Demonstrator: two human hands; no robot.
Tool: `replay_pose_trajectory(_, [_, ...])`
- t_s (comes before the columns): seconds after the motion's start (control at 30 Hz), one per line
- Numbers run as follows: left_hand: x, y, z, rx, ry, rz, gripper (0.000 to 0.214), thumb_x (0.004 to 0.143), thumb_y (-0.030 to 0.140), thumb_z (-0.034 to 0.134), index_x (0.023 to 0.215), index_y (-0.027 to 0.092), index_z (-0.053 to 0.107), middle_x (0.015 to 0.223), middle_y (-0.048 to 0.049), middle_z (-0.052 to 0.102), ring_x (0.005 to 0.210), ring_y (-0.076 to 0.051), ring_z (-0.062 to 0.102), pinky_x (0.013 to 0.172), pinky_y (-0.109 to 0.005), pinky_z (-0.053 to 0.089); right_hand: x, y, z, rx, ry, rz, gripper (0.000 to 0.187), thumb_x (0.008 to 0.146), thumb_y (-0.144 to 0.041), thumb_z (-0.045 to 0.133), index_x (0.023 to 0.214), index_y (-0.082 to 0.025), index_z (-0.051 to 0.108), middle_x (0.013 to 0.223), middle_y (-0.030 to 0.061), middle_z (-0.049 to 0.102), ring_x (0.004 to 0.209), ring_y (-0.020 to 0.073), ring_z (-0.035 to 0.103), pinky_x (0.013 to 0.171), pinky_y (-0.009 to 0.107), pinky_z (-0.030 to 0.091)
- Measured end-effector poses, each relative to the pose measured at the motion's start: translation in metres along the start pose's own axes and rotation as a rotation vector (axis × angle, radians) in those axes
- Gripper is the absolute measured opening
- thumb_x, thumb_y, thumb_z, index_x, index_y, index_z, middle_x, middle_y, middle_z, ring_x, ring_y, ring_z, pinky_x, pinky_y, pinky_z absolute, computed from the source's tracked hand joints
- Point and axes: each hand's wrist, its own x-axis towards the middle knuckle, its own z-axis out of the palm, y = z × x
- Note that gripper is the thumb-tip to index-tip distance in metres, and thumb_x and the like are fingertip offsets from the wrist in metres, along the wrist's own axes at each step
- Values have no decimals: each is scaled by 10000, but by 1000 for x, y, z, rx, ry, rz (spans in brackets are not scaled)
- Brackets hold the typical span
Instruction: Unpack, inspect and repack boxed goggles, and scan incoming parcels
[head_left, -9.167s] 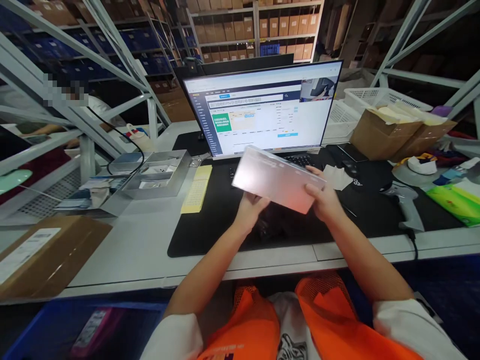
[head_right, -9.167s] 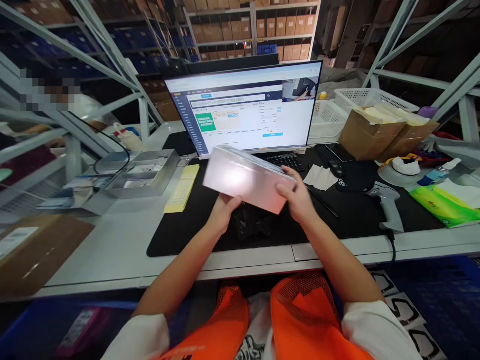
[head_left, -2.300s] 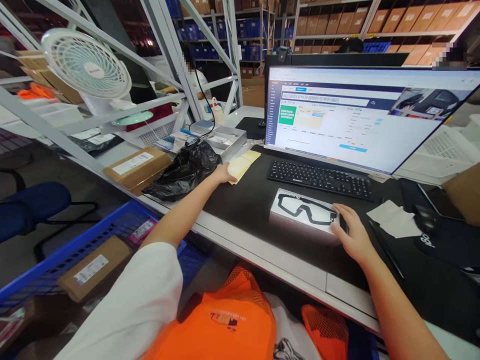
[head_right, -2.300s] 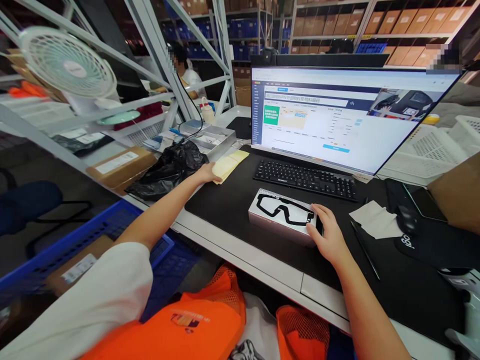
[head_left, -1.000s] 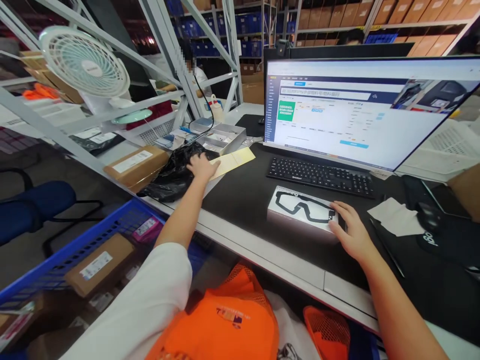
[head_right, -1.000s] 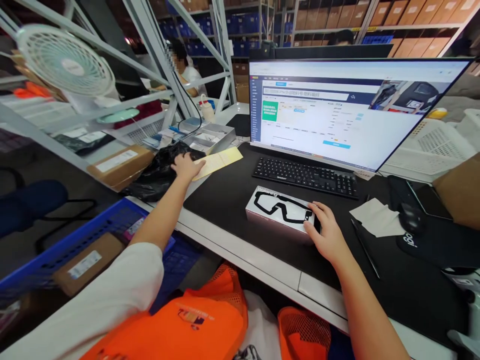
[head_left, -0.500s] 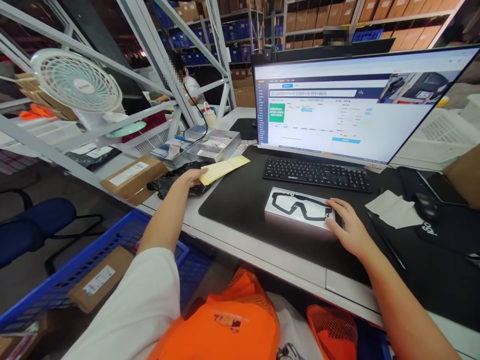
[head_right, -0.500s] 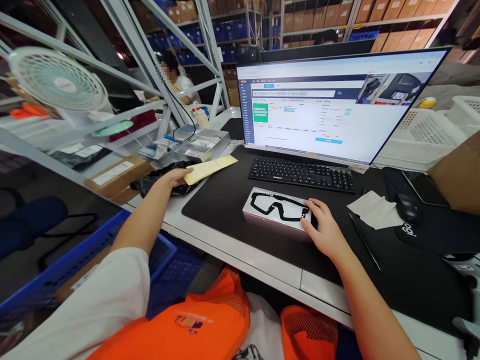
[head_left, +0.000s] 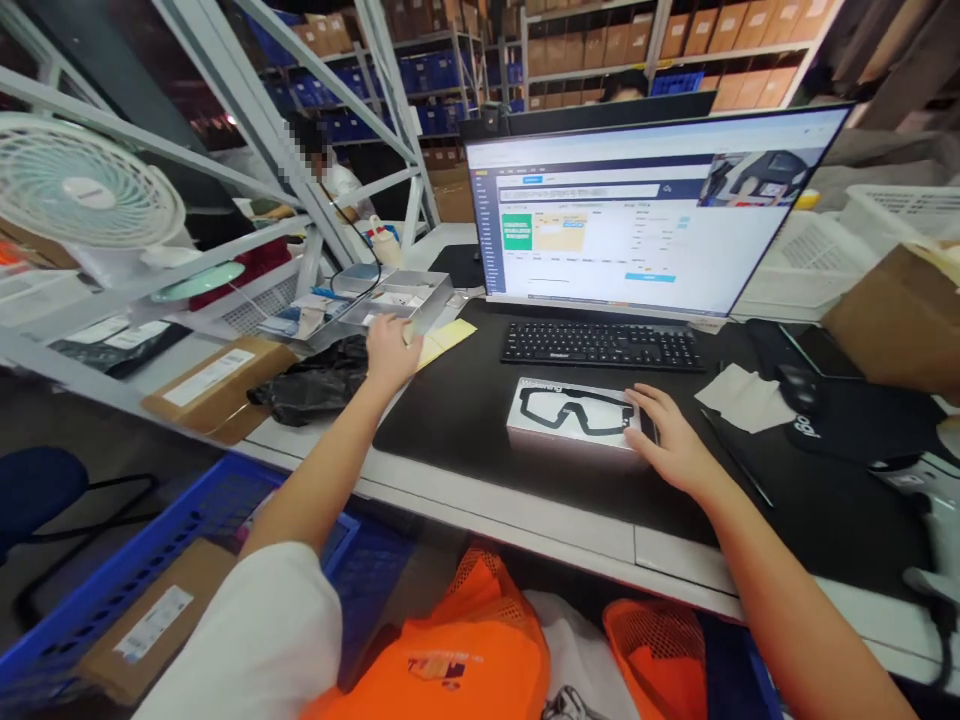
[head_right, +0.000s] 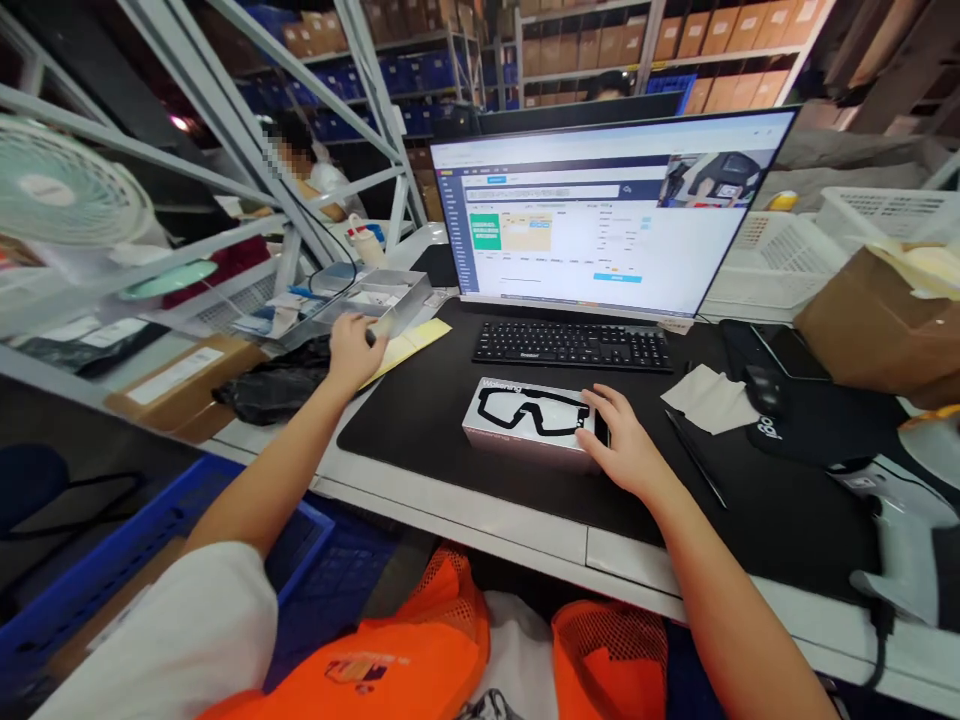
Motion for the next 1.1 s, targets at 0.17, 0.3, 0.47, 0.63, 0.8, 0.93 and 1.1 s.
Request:
replay_pose_trajectory(0.17, [-69, 127, -18, -297, -290, 919, 432, 962, 492, 572, 1272, 205, 665, 1456, -120, 586, 1485, -308, 405, 1233, -490, 311, 2, 5, -29, 89, 14, 72, 401, 930, -402, 588, 1297, -251, 648, 1536, 105, 481, 1430, 305, 451, 1193, 559, 368])
replay_pose_trajectory(0.3, [-95, 182, -12, -58, -626, 1044, 989, 783, 652, 744, 1595, 246, 353, 1670, -171, 320, 1551, -417, 244, 1237, -657, 167, 0, 2, -37, 226, -214, 233, 890, 772, -474, 789, 1559, -288, 417, 1647, 114, 342, 1488, 345, 377, 1193, 573, 369])
replay_pose_trajectory(0.47, [-81, 191, 7, 116, -808, 978, 1161, 719, 644, 760, 1647, 205, 218, 1493, -205, 495, 1324, -399, 513, 1126, -540, 396, 3, -17, -25, 151, -268, 231, 1172, 626, -401, 911, 1625, -224, 326, 1629, 158, 335, 1489, 339, 364, 1248, 514, 292])
replay_pose_trajectory(0.63, [-80, 176, -7, 93, -772, 1012, 1100, 721, 582, 757, 1633, 210, 267, 1476, -174, 494, 1287, -368, 526, 1108, -477, 420, 1, -35, -26, 103, -226, 193, 1162, 638, -386, 912, 1631, -282, 318, 1546, 115, 431, 1406, 309, 456, 1186, 485, 391])
replay_pose_trajectory(0.8, [-87, 154, -24, 80, -750, 1001, 1094, 708, 562, 765, 1625, 210, 284, 1478, -155, 507, 1273, -348, 539, 1092, -446, 436, -7, -52, -36, 63, -285, 150, 1166, 669, -404, 889, 1650, -285, 269, 1540, 118, 437, 1395, 310, 465, 1172, 476, 401])
replay_pose_trajectory(0.93, [-91, 151, -33, 61, -693, 1031, 1108, 714, 551, 776, 1631, 210, 258, 1496, -153, 504, 1301, -339, 524, 1104, -459, 415, -4, -78, -33, -173, -311, 80, 1248, 680, -434, 878, 1681, -249, 156, 1591, 174, 368, 1435, 373, 407, 1170, 522, 377])
replay_pose_trajectory(1.1, [-94, 156, -41, 112, -535, 1144, 1049, 718, 501, 798, 1611, 249, 309, 1463, -166, 528, 1313, -366, 509, 1091, -521, 382, 11, -101, -20, -515, -442, 31, 1339, 613, -439, 931, 1683, -204, 161, 1315, 214, 590, 1138, 392, 612, 970, 503, 505])
